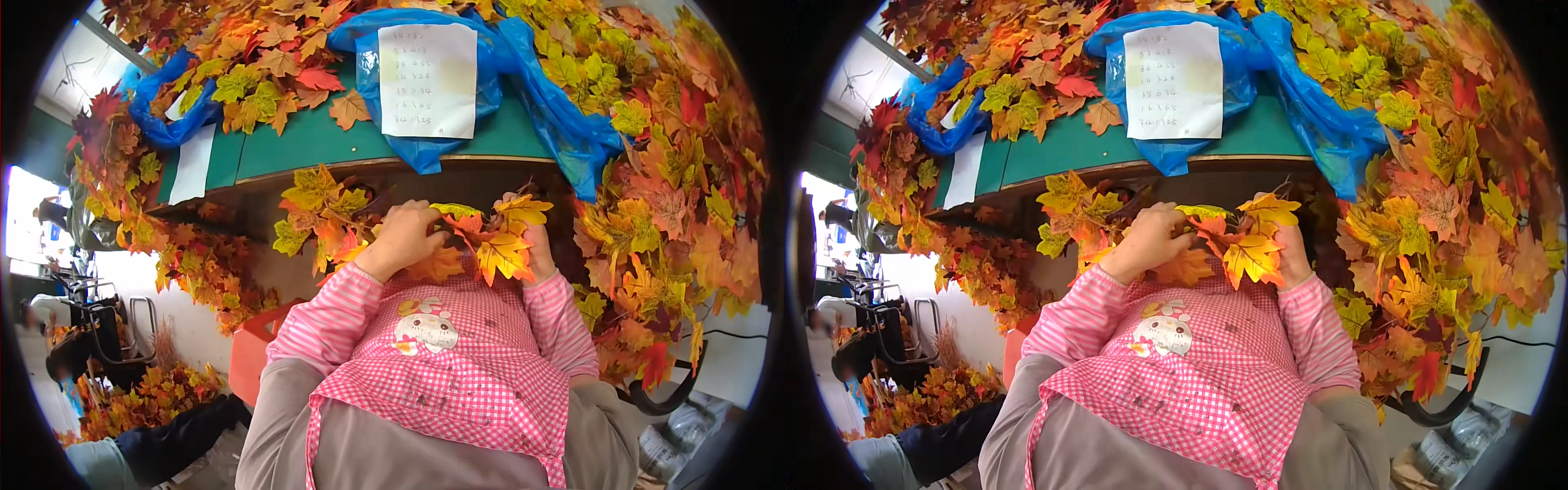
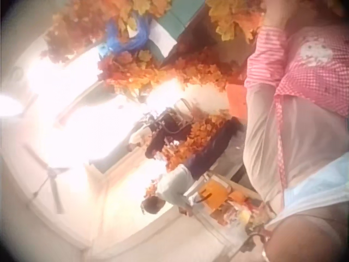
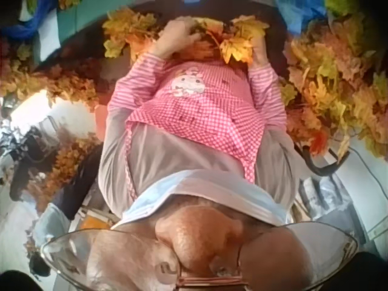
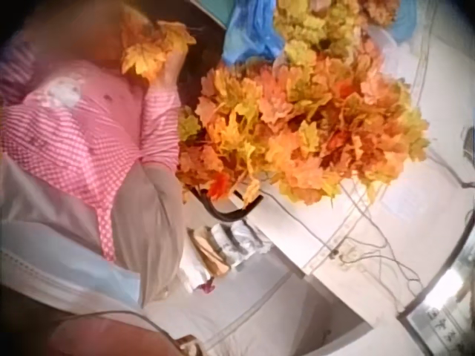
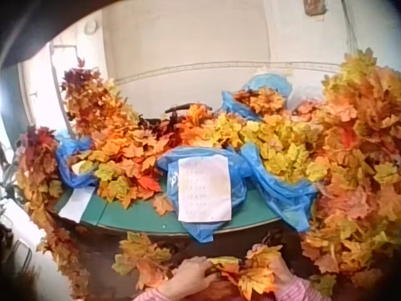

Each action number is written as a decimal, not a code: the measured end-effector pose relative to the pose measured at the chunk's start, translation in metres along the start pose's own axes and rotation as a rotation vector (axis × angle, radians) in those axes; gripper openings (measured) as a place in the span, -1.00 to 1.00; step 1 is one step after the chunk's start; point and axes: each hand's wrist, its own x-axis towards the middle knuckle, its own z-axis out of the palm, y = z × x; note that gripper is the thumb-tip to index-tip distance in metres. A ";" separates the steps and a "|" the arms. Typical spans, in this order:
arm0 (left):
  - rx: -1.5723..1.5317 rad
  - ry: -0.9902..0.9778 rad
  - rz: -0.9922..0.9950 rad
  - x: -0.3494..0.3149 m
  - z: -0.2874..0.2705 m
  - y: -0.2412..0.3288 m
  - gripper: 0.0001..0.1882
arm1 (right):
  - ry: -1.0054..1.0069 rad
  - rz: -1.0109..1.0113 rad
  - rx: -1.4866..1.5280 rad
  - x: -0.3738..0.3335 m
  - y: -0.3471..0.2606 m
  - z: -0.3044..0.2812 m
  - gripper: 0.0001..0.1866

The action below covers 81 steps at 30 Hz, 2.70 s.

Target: The person assembles artificial maple leaves onto plastic stems by hand.

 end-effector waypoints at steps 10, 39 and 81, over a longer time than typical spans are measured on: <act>0.147 0.121 0.133 -0.002 -0.001 0.012 -0.79 | 0.001 -0.114 0.053 -0.005 0.004 0.007 -0.83; -1.018 0.341 -0.324 -0.006 0.022 -0.007 -0.85 | 0.041 -0.108 -0.176 0.000 0.005 -0.010 -0.62; -0.223 0.318 -0.169 -0.024 -0.049 0.023 -0.56 | -0.101 -0.145 -0.477 0.006 0.014 0.016 -0.81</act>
